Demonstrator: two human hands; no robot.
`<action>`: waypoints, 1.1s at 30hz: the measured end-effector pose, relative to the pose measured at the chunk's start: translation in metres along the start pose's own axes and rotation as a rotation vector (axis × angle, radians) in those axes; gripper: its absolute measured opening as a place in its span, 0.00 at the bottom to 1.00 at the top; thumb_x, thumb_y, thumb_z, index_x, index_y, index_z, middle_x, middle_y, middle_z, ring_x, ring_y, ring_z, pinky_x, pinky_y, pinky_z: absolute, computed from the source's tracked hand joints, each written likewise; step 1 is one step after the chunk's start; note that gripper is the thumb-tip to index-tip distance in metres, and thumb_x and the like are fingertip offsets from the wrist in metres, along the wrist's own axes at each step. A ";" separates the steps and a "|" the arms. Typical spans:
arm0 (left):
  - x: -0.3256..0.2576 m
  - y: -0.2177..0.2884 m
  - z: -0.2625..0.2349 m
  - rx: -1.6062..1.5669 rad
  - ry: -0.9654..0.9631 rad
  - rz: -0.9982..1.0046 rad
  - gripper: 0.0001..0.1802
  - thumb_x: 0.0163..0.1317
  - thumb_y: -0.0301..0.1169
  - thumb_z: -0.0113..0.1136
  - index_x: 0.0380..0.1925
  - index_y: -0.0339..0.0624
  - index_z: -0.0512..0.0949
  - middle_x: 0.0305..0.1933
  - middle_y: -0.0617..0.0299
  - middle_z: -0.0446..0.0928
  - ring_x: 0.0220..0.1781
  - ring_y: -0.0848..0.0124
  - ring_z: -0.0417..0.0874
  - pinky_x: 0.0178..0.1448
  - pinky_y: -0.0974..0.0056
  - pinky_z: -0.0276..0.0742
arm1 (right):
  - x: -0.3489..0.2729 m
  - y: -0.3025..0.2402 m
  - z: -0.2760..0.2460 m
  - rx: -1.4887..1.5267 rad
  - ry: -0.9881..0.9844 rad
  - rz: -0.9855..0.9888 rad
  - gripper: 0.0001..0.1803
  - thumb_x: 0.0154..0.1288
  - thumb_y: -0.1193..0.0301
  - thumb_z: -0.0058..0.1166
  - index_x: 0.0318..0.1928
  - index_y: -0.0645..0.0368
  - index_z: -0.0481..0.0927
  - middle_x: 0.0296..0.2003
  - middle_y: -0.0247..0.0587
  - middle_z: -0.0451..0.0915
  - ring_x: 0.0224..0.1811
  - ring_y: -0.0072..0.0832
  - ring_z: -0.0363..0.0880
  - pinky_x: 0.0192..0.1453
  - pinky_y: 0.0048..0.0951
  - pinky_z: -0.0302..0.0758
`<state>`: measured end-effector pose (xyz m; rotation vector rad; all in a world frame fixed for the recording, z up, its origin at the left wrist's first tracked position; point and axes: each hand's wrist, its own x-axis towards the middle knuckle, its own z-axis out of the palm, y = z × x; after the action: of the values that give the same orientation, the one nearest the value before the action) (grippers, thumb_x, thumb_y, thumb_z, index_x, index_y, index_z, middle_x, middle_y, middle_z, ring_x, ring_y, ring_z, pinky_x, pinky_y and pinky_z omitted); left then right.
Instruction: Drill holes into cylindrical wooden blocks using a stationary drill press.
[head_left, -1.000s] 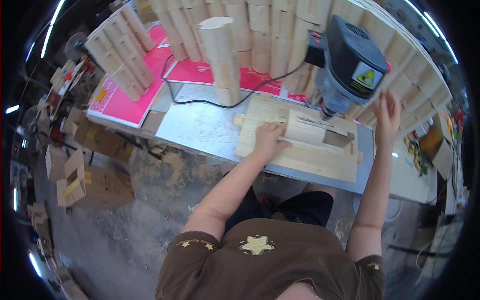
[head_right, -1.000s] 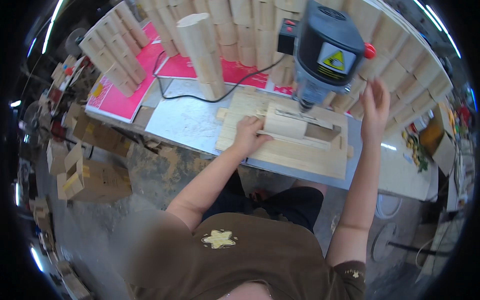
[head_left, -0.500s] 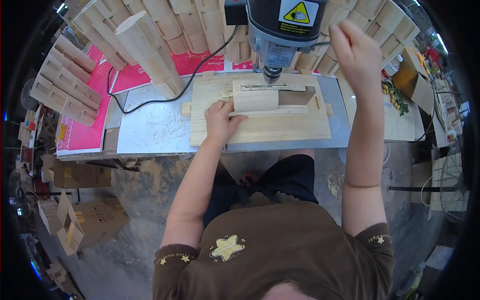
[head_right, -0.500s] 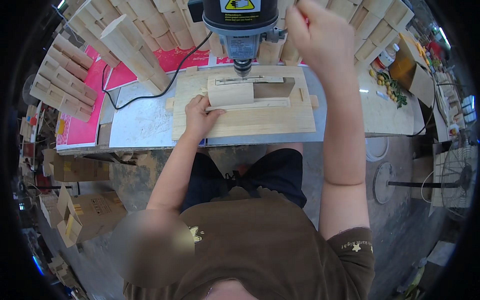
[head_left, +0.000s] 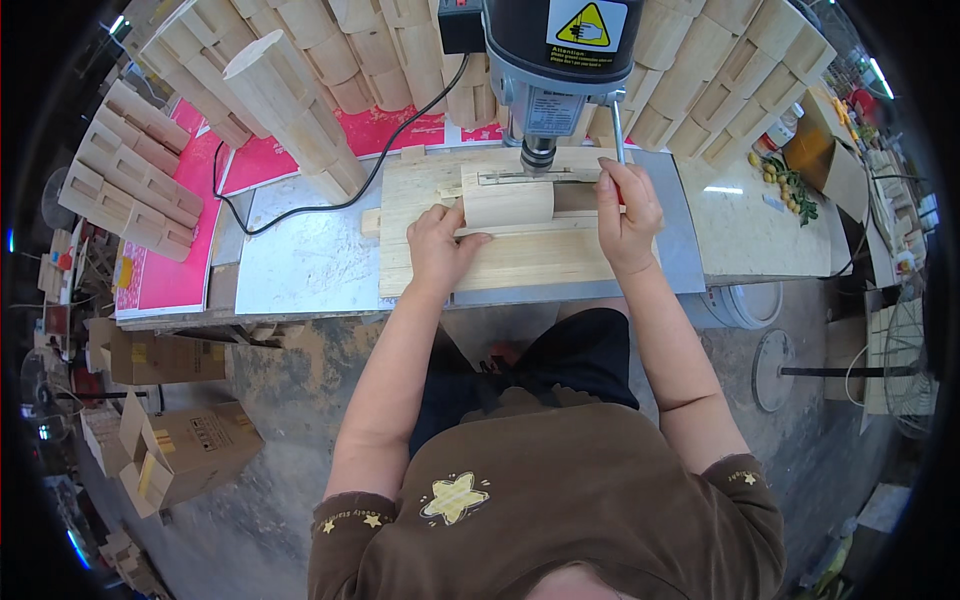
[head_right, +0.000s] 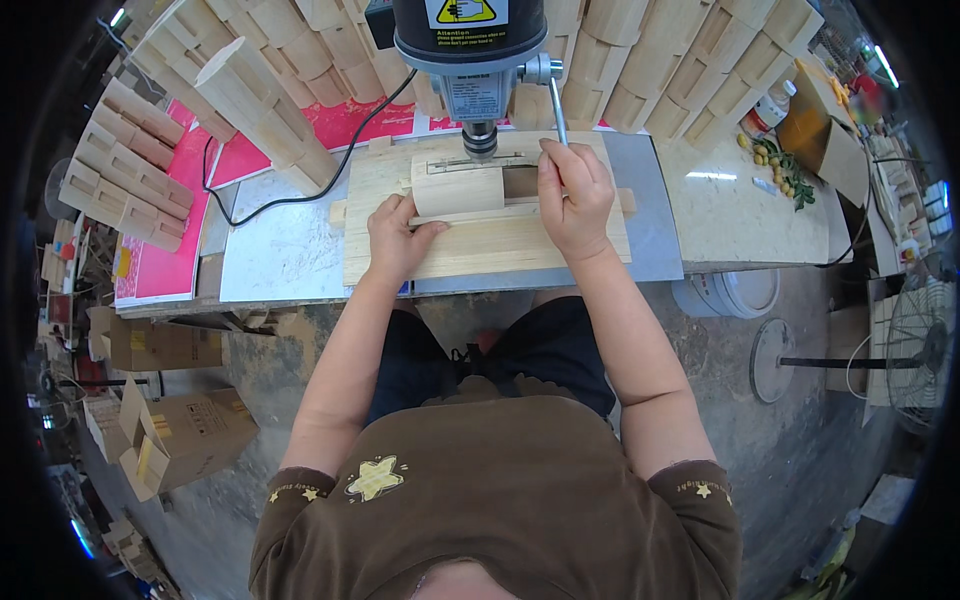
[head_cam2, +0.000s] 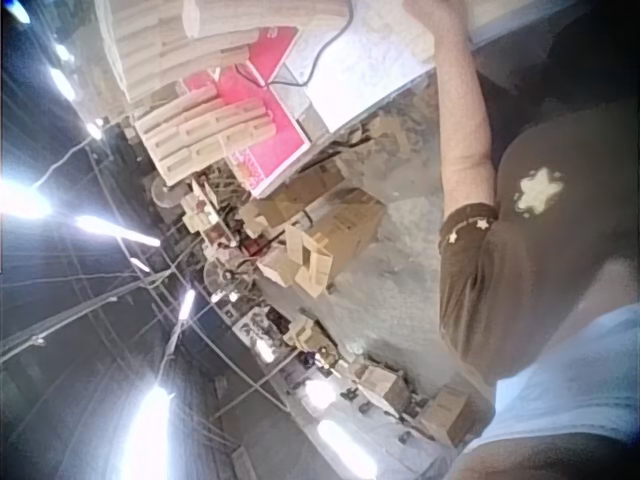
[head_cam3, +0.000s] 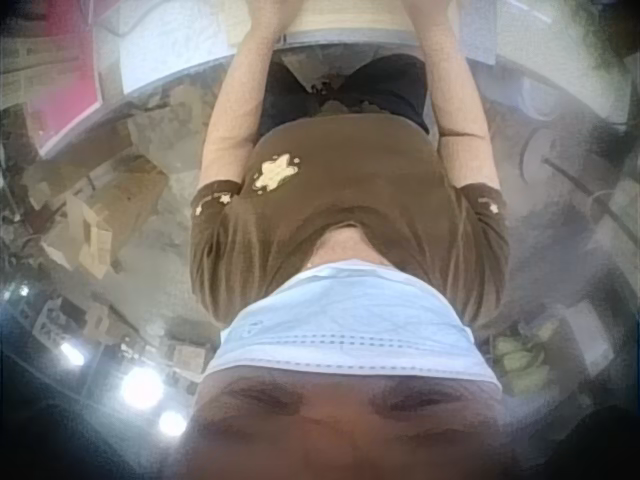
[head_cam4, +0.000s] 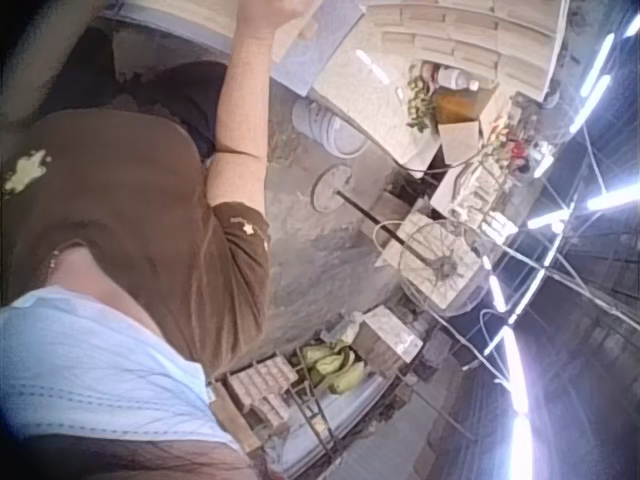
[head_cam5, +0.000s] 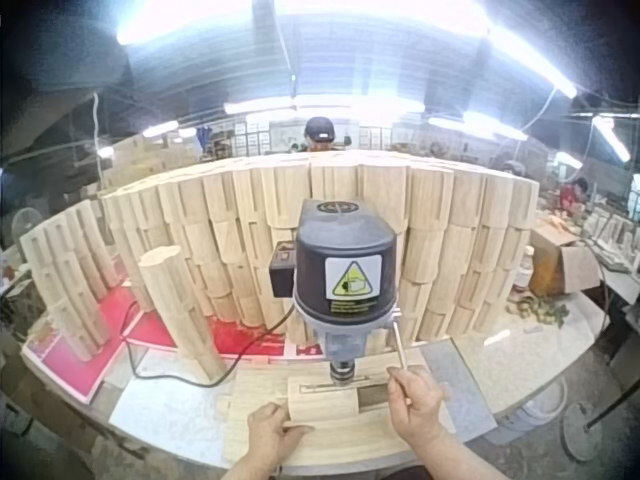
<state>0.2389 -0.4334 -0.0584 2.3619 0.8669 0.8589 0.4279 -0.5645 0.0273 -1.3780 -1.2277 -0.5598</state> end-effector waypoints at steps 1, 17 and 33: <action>0.000 0.001 0.000 0.000 0.000 0.001 0.31 0.39 0.37 0.71 0.49 0.52 0.77 0.27 0.66 0.70 0.34 0.66 0.72 0.45 0.60 0.62 | 0.000 0.001 -0.001 0.003 -0.012 0.007 0.05 0.55 0.78 0.55 0.35 0.63 0.78 0.20 0.40 0.72 0.21 0.28 0.71 0.25 0.26 0.67; 0.009 0.027 0.030 0.072 0.076 0.102 0.24 0.40 0.40 0.70 0.41 0.51 0.79 0.28 0.67 0.73 0.37 0.67 0.73 0.49 0.59 0.57 | 0.192 0.019 0.010 -0.538 -0.191 0.134 0.18 0.63 0.61 0.44 0.31 0.65 0.77 0.29 0.57 0.78 0.34 0.51 0.77 0.38 0.40 0.72; -0.002 0.032 0.018 0.032 0.082 0.055 0.30 0.37 0.41 0.70 0.47 0.55 0.76 0.32 0.64 0.71 0.42 0.62 0.73 0.47 0.55 0.58 | 0.014 -0.020 -0.022 0.168 -0.083 0.211 0.09 0.66 0.77 0.42 0.38 0.68 0.75 0.21 0.34 0.69 0.23 0.17 0.65 0.27 0.18 0.61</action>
<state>0.2629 -0.4603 -0.0519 2.4032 0.8569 0.9768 0.4223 -0.5839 0.0531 -1.3779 -1.1498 -0.2493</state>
